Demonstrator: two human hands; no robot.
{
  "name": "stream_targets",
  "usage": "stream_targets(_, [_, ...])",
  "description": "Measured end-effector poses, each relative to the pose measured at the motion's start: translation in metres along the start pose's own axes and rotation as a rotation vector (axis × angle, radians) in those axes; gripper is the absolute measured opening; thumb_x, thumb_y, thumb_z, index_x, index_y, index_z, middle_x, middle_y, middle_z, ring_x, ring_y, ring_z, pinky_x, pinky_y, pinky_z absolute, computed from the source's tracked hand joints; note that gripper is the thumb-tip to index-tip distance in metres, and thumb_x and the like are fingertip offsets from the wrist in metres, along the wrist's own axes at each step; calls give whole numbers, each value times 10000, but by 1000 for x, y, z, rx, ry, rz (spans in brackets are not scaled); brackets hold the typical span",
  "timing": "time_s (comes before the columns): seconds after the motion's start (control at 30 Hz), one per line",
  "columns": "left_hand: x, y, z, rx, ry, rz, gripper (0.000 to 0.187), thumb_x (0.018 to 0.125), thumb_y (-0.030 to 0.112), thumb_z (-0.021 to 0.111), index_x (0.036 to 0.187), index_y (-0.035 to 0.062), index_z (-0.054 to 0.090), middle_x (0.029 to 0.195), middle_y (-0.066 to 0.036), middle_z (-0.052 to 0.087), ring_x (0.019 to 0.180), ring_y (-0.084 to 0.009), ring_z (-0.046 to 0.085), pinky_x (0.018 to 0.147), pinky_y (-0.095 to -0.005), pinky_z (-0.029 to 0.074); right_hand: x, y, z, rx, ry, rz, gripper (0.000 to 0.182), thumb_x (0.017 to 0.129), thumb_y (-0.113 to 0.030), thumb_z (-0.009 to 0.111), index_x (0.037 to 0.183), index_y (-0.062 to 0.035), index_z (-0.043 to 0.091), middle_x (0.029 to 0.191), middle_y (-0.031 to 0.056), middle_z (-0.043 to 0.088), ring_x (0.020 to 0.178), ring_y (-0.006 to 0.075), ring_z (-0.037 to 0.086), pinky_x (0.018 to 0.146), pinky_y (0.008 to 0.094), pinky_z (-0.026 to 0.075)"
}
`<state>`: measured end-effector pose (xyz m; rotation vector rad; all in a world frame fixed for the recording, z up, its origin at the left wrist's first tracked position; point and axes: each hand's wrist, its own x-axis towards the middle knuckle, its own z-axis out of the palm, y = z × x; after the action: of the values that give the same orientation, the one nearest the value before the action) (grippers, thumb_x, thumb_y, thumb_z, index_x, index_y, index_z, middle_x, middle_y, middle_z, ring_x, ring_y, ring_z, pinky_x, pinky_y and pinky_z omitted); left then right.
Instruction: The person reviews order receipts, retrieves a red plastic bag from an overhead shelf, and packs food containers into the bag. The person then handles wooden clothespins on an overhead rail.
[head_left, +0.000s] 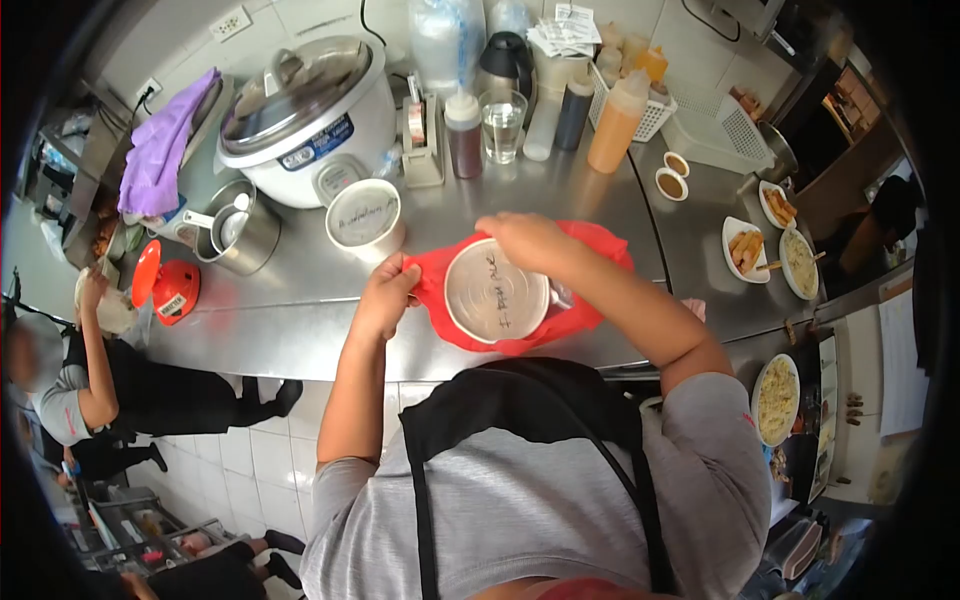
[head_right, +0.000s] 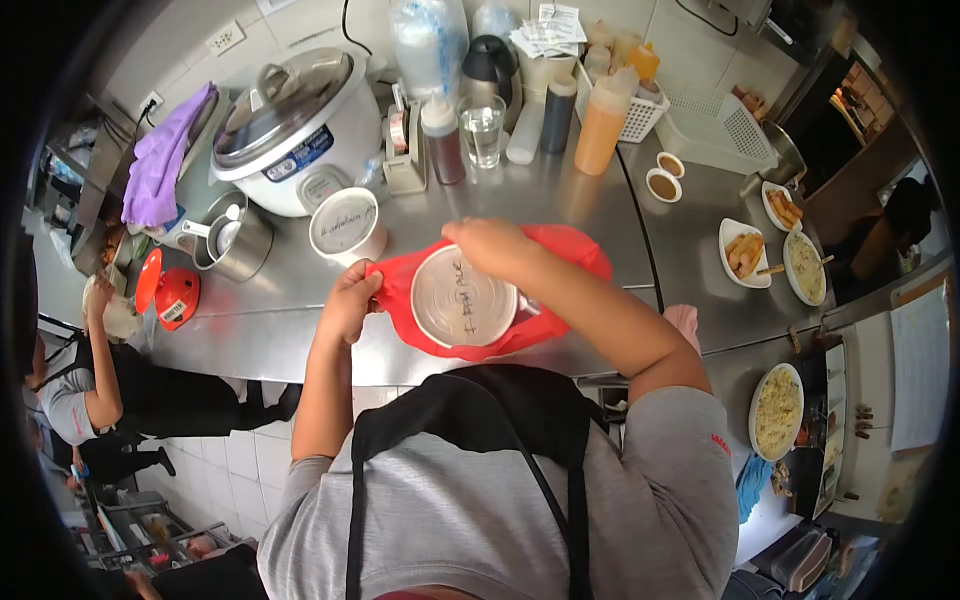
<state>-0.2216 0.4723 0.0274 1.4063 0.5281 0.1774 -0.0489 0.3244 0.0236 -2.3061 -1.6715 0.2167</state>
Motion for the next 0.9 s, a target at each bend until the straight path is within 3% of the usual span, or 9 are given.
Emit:
stream_targets(0.07, [7,-15,-8,-158,20,-100,96,827,126,420,812,60,488,681,-17,533,558,-89,475,510,-208,382,-7,-9,-11,105,-63,117,379,723,-89,499,1096,-72,433,1137,204,393,914,327,506,755,398,418])
stream_targets(0.23, [-1,-9,13,-535,-8,-109,112,825,154,437,890,63,452,729,-31,526,566,-118,496,540,-248,440,-47,-56,-3,-188,-269,30,502,707,-216,587,1143,-59,395,1301,256,84,1116,414,308,865,429,362])
stream_targets(0.4, [1,23,34,-751,-246,56,89,807,118,471,848,43,445,798,-46,524,698,-121,523,652,-264,462,-48,-50,37,364,-166,38,395,722,-240,555,1068,-72,463,1325,253,-25,1114,424,323,902,459,321])
stream_targets(0.53, [9,37,29,-639,-255,116,98,801,136,489,833,55,445,775,-36,515,657,-116,520,598,-235,447,-47,-47,70,-95,197,-148,284,735,-219,526,964,-52,522,1300,255,111,1011,396,439,824,425,395])
stream_targets(0.6, [11,43,8,-509,-143,218,120,801,161,494,844,60,446,764,-34,509,621,-109,513,555,-222,432,-46,-44,77,-99,290,-192,255,729,-220,533,913,-44,545,1271,239,233,924,380,506,761,423,430])
stream_targets(0.67, [16,51,-24,-341,57,359,156,800,190,499,870,61,446,751,-34,504,581,-100,503,505,-213,412,-52,-50,59,112,68,-122,242,729,-219,535,903,-51,552,1192,196,354,892,358,519,754,413,429])
stream_targets(0.73, [32,52,-52,8,602,399,290,799,260,497,981,46,425,763,-63,502,524,-117,506,430,-234,392,-62,-67,20,230,-145,-99,219,749,-206,516,905,-57,555,1033,120,507,814,301,543,725,387,430])
stream_targets(0.8, [63,16,-100,335,733,117,335,798,278,497,1008,32,410,818,-88,501,518,-151,531,406,-240,403,-68,-77,-8,387,-224,-188,211,758,-201,509,906,-57,553,966,109,536,808,281,547,713,375,430])
stream_targets(0.9, [79,-23,-112,63,505,-204,389,795,273,499,1067,30,364,860,-114,498,509,-178,545,378,-239,408,-71,-81,-27,523,-246,-243,227,762,-198,515,932,-50,545,880,113,567,831,258,545,710,351,426])
